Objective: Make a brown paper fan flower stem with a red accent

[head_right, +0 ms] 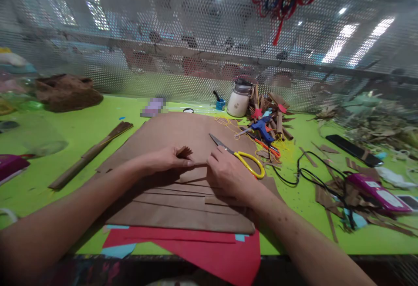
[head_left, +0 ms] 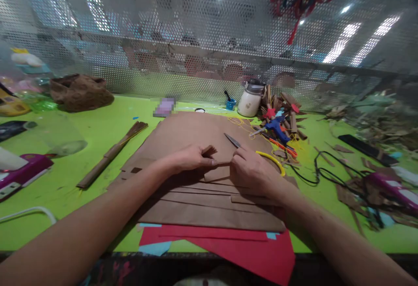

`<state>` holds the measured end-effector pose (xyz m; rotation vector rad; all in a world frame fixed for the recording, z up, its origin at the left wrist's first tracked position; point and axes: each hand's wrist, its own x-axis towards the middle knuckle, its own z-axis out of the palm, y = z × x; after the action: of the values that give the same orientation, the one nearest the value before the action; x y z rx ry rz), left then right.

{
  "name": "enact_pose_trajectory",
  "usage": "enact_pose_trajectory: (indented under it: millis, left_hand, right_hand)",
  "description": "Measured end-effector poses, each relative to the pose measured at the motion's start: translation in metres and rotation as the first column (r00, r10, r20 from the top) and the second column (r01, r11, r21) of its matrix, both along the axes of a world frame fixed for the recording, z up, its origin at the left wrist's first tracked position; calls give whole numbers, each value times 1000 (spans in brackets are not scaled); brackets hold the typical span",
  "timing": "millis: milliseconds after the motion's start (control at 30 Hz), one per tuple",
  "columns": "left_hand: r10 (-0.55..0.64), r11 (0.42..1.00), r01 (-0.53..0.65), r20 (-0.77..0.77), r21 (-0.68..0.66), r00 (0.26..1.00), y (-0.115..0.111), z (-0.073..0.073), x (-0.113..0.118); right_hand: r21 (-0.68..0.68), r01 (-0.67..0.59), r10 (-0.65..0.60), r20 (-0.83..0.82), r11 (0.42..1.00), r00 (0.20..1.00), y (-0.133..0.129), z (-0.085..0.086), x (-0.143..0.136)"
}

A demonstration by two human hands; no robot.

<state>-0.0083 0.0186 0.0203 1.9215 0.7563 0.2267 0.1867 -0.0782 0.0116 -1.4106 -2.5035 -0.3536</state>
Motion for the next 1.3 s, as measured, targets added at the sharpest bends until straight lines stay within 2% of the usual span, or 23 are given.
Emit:
enact_pose_trajectory:
  millis: [100,167,233,400,567,667,833,967,1067,1167,1300]
  left_hand:
    - [1,993,2,26,-122,1000,-1,2,-2]
    - [-7,984,14,36,-175,999,-2,2,-3]
    - [-8,986,15,45,-165,999,-2,2,-2]
    - [-33,998,33,3,-53,999,-4,-1,4]
    - [-46,998,46,-9,49,999,-6,-7,8]
    - [-58,992,58,2,116,998,-9,-10,9]
    - [-81,984,77,15,162,997,-14,-10,11]
    - [-101,973,97,8,211,995,-17,-7,11]
    - [-118,967,116,-3,225,993,-19,-5,11]
    - [-112,966,110,-8,233,994,-21,-3,12]
    - [-151,958,150,-16,243,988,-24,-2,11]
  right_hand:
    - [-46,-13,4,-196,999,981,-1,5,-1]
    - [-91,-4,-31,-384,996,923,-2,7,0]
    - [-173,0,-90,-512,985,854,-1,9,2]
    - [-369,26,-241,-551,929,799,1,14,2]
    - [-493,-73,-299,-631,867,716,-1,17,-5]
    - [-545,-86,-364,-661,834,657,0,15,-4]
    - [-510,-90,-332,-672,855,662,3,9,4]
    - [-534,-103,-330,-651,839,684,4,9,7]
    - [-479,-149,-218,-626,865,748,4,13,4]
    - [-397,-181,-119,-622,900,774,3,14,-1]
    - [-392,-180,-127,-640,902,758,0,11,-3]
